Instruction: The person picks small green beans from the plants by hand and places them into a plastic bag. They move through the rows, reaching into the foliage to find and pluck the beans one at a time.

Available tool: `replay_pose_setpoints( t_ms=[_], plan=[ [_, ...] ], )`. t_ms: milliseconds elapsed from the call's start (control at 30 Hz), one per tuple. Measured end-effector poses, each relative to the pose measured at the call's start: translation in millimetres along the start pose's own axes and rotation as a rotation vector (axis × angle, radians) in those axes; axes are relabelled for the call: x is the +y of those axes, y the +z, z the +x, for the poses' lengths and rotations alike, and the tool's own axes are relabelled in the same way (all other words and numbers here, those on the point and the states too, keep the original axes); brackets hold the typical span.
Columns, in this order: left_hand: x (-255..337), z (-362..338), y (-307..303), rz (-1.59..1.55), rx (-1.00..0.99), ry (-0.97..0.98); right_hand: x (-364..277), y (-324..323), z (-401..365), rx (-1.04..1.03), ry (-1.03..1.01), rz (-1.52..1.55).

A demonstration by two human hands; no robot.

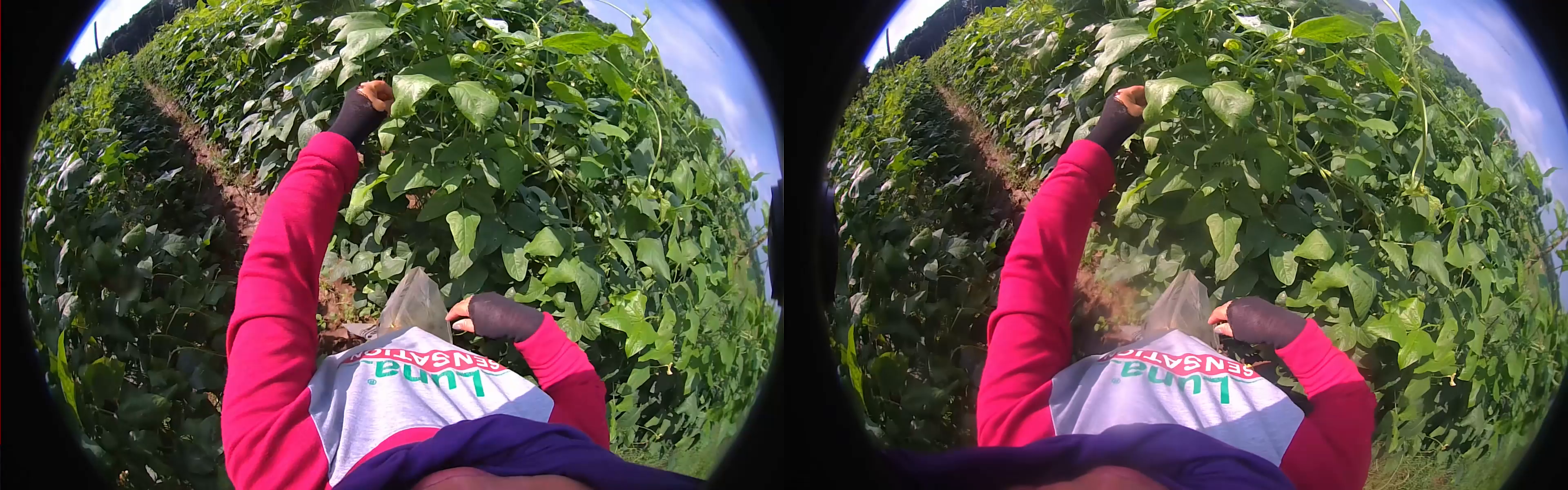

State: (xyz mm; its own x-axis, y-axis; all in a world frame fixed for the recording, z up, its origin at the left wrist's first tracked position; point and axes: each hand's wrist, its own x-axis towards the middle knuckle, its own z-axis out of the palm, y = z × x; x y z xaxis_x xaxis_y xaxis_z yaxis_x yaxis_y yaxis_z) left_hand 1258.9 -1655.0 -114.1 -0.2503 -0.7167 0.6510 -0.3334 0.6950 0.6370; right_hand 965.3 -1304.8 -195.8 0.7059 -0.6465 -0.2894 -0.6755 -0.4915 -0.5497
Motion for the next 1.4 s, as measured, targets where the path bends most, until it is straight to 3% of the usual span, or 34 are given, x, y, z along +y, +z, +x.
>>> replay_pose_setpoints(
  t_ms=[33,100,200,300,433,467,567,633,700,767,900,967,1033,1167,1233,1267,1367,1400],
  plan=[
    [-9.9,2.2,1.3,-0.011,-0.007,0.039,-5.9,-1.5,6.6,-0.01,-0.006,-0.001],
    [45.9,-12.8,-18.7,0.292,-0.036,-0.039,-15.0,-2.7,19.1,-0.057,-0.008,-0.018],
    [62.3,-26.8,-40.2,0.354,-0.097,0.017,-18.0,-1.7,37.4,-0.082,-0.062,0.007],
    [72.5,-45.4,-58.9,0.355,-0.15,-0.049,-21.3,0.4,60.0,-0.131,-0.094,0.044],
    [58.3,-93.0,-73.5,0.312,-0.073,0.037,-25.8,8.8,90.7,-0.147,-0.169,0.014],
    [82.3,-118.8,-78.0,-0.017,-0.149,-0.27,-26.9,12.1,97.3,-0.151,-0.16,0.033],
    [101.1,-205.6,-68.0,-0.312,-0.451,-0.527,-37.1,12.4,117.0,-0.157,-0.16,0.049],
    [96.5,-264.5,-55.8,-0.281,-0.643,-0.539,-37.1,16.2,127.2,-0.063,-0.226,0.04],
    [91.0,-310.1,-48.0,-0.159,-0.69,-0.532,-40.7,17.1,139.5,-0.024,-0.284,0.073],
    [75.7,-347.1,-43.8,-0.046,-0.644,-0.398,-48.7,15.8,150.4,-0.027,-0.283,0.083],
    [102.5,-366.9,-63.5,0.013,-0.61,-0.697,-56.2,16.8,175.3,-0.07,-0.345,0.083],
    [105.7,-375.2,-73.5,-0.188,-0.326,-0.559,-63.1,11.9,189.1,-0.064,-0.299,0.158],
    [108.3,-383.6,-94.9,-0.339,-0.269,-0.703,-59.0,13.6,209.0,-0.083,-0.358,0.194],
    [94.5,-395.8,-129.5,-0.482,0.104,-0.946,-57.1,1.1,246.3,-0.123,-0.362,0.221],
    [72.5,-396.3,-146.0,-0.488,0.271,-0.904,-49.9,-0.4,274.7,-0.072,-0.476,0.202],
    [65.2,-387.9,-155.1,-0.446,0.327,-0.972,-54.3,-6.7,285.4,-0.075,-0.468,0.189],
    [34.1,-345.3,-182.7,-0.49,0.418,-0.92,-64.1,-28.5,324.8,-0.101,-0.439,0.207],
    [9.0,-332.2,-194.5,-0.447,0.373,-0.82,-64.9,-33.6,337.7,-0.065,-0.471,0.219]
  ],
)
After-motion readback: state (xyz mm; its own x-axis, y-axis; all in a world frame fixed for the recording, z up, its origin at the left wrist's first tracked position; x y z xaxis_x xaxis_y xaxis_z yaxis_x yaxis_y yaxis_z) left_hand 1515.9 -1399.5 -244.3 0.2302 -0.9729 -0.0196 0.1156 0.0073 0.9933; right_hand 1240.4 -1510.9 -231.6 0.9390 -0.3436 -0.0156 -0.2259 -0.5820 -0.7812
